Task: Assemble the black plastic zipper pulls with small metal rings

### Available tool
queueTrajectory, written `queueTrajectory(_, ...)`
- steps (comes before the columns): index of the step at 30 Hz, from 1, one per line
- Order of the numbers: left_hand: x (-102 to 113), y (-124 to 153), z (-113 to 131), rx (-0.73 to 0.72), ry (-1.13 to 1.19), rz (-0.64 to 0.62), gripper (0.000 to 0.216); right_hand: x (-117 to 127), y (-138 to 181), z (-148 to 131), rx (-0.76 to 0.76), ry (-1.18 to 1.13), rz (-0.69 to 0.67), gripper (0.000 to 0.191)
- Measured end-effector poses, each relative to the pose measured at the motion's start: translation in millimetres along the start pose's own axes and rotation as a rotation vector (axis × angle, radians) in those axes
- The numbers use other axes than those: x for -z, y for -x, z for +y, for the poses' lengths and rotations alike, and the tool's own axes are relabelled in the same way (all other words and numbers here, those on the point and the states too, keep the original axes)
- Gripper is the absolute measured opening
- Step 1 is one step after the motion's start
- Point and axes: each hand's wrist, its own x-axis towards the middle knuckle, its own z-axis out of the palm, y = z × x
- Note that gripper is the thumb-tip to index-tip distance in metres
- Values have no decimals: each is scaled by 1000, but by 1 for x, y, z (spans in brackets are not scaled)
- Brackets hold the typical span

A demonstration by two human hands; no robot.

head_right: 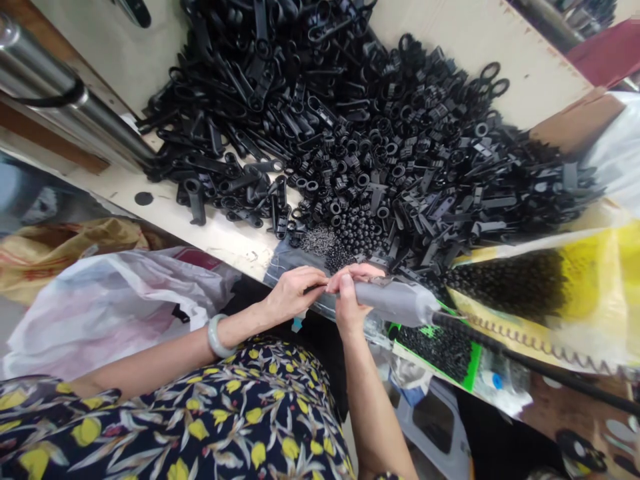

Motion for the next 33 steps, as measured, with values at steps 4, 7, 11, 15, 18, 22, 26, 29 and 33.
queueTrajectory(4,0,1,-2,-9,-29,-4,9,-1,-1,5,5,14,-22,22)
queueTrajectory(7,0,1,-2,-14,-25,-13,8,-1,-2,9,19,30,-67,23)
queueTrajectory(11,0,1,-1,-18,-34,-24,9,1,0,15,12,42,-127,22)
queueTrajectory(15,-2,2,-3,-10,-83,-35,11,3,2,23,-3,68,-127,21)
queueTrajectory(18,-2,3,-5,-17,-109,-43,11,2,1,23,-56,73,-144,20)
queueTrajectory(22,-4,2,-7,-35,-128,-55,14,1,-3,2,-72,125,-136,18)
queueTrajectory(26,1,4,-5,-92,-153,-51,18,27,1,-38,121,131,50,32)
queueTrajectory(29,25,18,6,-117,-120,-9,19,75,15,-64,151,243,191,39)
queueTrajectory(33,90,61,26,79,-126,85,21,151,46,-82,43,478,444,42)
